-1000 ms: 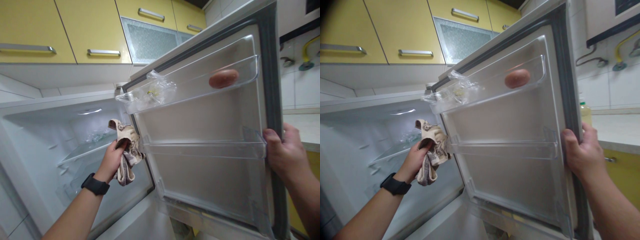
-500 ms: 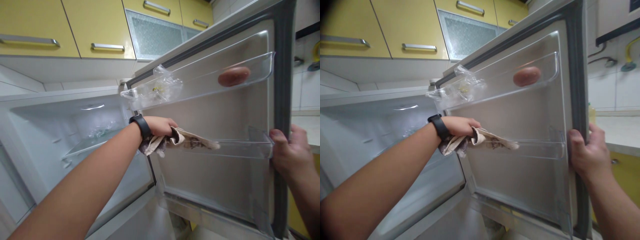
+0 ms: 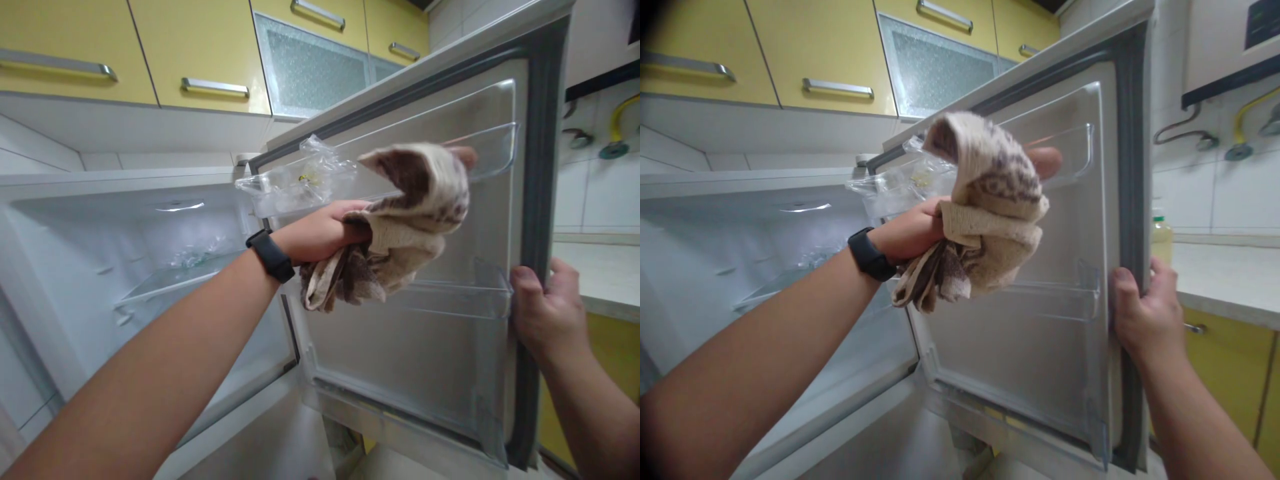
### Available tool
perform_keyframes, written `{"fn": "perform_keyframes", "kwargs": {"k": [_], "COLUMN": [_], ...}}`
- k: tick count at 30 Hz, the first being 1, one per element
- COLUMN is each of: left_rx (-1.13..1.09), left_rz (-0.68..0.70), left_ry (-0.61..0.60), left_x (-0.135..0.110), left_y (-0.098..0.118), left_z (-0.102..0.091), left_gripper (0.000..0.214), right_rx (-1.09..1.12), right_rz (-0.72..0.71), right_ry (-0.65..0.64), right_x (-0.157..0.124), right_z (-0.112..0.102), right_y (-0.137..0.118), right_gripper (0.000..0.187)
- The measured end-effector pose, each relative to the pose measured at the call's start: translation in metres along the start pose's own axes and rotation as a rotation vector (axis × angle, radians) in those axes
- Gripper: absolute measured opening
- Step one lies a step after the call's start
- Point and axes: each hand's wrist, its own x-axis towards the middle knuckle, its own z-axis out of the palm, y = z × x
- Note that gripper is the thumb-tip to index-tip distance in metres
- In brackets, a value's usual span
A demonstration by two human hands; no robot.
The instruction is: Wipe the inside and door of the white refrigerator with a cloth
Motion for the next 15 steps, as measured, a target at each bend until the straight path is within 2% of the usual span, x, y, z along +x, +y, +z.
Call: {"fn": "perform_keyframes", "kwargs": {"k": [2,3,6,8,11,13,15], "left_rx": [0.122,0.238,0.748,1.128,1.610,1.775,1.832], "left_rz": [-0.050,-0.066,-0.068,-0.097,-0.242,-0.358,-0.457], "left_ry": [-0.065,-0.058,0.011,-0.012,-0.010,0.066,0.173], "left_x": [-0.018,-0.029,-0.062,-0.085,-0.118,-0.140,-0.160], "left_y": [0.006,0.010,0.019,0.020,0.010,-0.004,-0.020], "left_z": [-0.011,-0.017,-0.038,-0.051,-0.070,-0.082,-0.093], "left_gripper": [0.034,0.030,0.026,0.033,0.031,0.029,0.033], "right_rx": [0.006,0.012,0.027,0.025,0.008,0.002,0.003], "right_rz": [0.005,0.009,0.013,0.016,0.029,0.029,0.015], "right_ry": [-0.007,-0.010,-0.008,0.002,0.000,0.001,0.011], "right_x": [0.000,-0.001,0.000,0.001,0.002,0.002,0.002], "right_z": [0.000,0.000,0.002,0.003,0.004,0.004,0.004], "right_y": [-0.001,-0.001,0.000,0.001,0.003,0.003,0.003], "right_gripper": [0.084,0.084,0.081,0.080,0.080,0.080,0.079]}}
